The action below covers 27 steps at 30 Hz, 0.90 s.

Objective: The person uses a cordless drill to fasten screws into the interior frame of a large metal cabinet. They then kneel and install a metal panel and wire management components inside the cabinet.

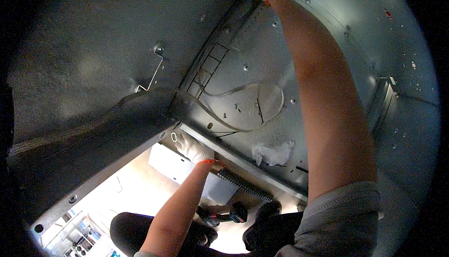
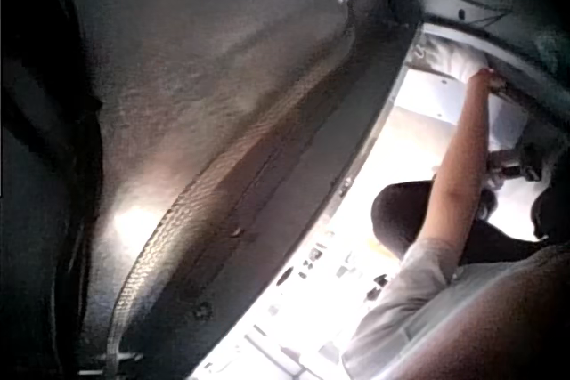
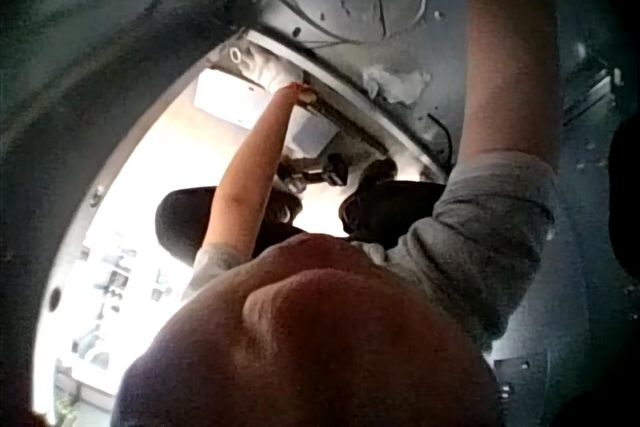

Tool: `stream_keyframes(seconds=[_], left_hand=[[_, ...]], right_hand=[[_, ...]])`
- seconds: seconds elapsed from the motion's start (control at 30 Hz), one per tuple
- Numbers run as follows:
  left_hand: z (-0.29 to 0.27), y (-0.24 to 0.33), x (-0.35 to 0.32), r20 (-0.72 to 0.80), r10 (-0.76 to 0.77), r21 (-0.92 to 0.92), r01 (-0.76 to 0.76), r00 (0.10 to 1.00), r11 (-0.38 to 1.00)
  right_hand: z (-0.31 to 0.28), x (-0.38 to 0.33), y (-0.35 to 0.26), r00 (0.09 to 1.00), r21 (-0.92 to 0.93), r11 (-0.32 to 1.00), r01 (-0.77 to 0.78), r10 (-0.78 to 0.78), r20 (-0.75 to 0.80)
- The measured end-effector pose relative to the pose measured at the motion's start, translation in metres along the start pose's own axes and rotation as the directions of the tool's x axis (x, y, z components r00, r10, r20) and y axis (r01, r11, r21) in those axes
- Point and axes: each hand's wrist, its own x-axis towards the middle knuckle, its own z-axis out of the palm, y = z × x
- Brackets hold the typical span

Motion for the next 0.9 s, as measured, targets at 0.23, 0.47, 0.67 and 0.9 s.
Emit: stream_keyframes(seconds=[0.23, 0.47, 0.67, 0.9], left_hand=[[-0.002, 0.003, 0.001, 0.006, -0.011, 0.023, 0.011, 1.000, 1.000], [-0.002, 0.002, 0.000, 0.062, -0.013, -0.029, 0.014, 0.998, 0.999], [-0.004, 0.003, -0.001, 0.049, -0.006, 0.028, 0.005, 0.999, 1.000], [-0.001, 0.002, 0.001, 0.052, -0.034, -0.012, 0.035, 0.998, 0.999]], right_hand=[[0.006, -0.007, 0.008, 1.000, -0.002, 1.000, -0.014, 0.014, -0.021], [0.021, -0.006, 0.016, 0.997, 0.003, 0.998, -0.057, 0.057, -0.043], [0.028, -0.003, 0.021, 0.995, 0.006, 0.996, -0.085, 0.085, -0.058], [0.033, -0.006, 0.025, 0.992, 0.003, 0.995, -0.103, 0.103, -0.066]])
